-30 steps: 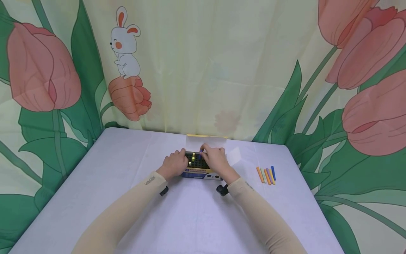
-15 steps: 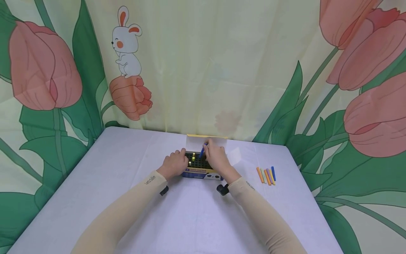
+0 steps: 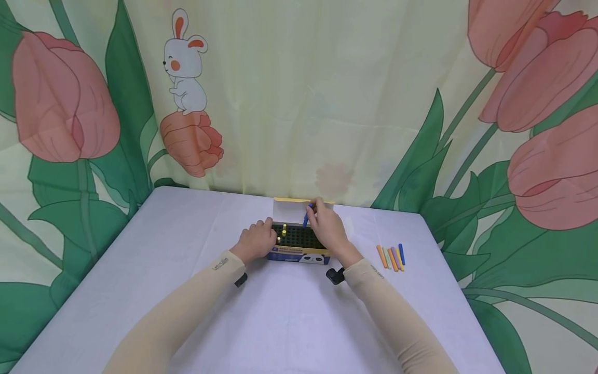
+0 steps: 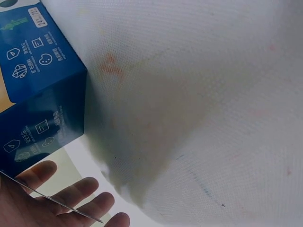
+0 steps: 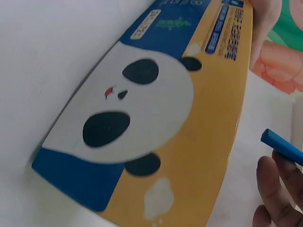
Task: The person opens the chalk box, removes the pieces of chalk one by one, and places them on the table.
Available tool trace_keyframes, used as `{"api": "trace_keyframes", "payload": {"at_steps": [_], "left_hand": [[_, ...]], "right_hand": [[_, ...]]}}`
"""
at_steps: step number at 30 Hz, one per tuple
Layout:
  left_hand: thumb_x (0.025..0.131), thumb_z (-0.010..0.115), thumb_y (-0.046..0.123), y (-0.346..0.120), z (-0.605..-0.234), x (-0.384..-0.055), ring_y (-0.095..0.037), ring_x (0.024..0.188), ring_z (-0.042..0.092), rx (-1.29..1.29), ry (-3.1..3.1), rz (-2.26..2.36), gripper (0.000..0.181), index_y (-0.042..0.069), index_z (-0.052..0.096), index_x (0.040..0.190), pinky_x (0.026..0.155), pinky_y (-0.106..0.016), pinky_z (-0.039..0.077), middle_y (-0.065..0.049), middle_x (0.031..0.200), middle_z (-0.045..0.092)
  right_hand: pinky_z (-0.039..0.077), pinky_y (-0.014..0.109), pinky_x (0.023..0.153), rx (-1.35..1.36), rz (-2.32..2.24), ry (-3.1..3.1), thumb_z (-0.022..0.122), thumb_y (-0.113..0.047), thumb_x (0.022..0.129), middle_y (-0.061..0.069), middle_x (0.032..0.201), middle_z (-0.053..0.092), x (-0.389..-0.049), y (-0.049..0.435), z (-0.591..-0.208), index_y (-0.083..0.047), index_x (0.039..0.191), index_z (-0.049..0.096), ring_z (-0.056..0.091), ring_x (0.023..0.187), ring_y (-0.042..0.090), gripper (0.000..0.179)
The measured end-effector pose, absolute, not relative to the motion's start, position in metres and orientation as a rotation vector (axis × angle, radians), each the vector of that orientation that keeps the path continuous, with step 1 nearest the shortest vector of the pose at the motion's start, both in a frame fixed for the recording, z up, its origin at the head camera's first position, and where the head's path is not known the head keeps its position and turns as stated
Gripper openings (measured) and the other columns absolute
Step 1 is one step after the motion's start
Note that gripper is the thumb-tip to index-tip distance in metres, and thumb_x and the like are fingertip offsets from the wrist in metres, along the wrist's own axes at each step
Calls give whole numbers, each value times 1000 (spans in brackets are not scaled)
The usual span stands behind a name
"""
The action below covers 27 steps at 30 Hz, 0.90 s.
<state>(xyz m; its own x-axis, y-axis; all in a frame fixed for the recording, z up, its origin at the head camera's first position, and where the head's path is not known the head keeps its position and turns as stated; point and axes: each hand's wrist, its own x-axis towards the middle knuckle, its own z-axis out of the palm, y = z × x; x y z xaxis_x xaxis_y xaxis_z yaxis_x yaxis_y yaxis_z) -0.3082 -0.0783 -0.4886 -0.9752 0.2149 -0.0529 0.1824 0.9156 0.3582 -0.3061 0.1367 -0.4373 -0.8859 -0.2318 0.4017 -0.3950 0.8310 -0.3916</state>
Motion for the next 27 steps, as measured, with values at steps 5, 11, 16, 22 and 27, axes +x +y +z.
{"api": "trace_keyframes", "payload": {"at_steps": [5, 11, 16, 22, 27], "left_hand": [[105, 27, 28, -78, -487, -309, -36, 102, 62, 318, 2987, 537, 49, 3, 49, 140, 94, -58, 52, -19, 115, 62], [105, 27, 28, -79, -486, -308, -36, 99, 63, 326, 2984, 542, 48, 3, 50, 139, 93, -57, 53, -19, 113, 62], [105, 27, 28, -79, -487, -307, -35, 97, 63, 328, 2997, 538, 47, 3, 51, 137, 90, -56, 54, -18, 110, 62], [105, 27, 28, -79, -488, -305, -35, 96, 63, 335, 2991, 556, 48, 2, 50, 139, 90, -56, 54, -19, 110, 62], [105, 28, 28, -79, -487, -305, -35, 95, 63, 344, 3001, 558, 47, 2, 51, 137, 88, -56, 54, -19, 108, 62]], "right_hand": [[50, 29, 56, 447, 605, -2654, 46, -32, 112, 9, 96, 75, -309, 145, -435, -5, 124, 55, 61, 61, 14, 30], [55, 32, 62, 410, 583, -2642, 46, -33, 111, 8, 94, 76, -310, 153, -436, -6, 122, 57, 68, 67, 18, 31], [52, 30, 60, 390, 599, -2659, 46, -36, 111, 5, 91, 75, -310, 158, -438, -8, 124, 57, 63, 63, 13, 33], [47, 28, 56, 321, 627, -2698, 46, -38, 111, 2, 88, 72, -307, 166, -437, -9, 126, 59, 58, 60, 12, 35], [49, 30, 59, 237, 623, -2716, 51, -38, 109, 4, 86, 72, -308, 176, -433, -11, 125, 61, 62, 65, 16, 33]]}}
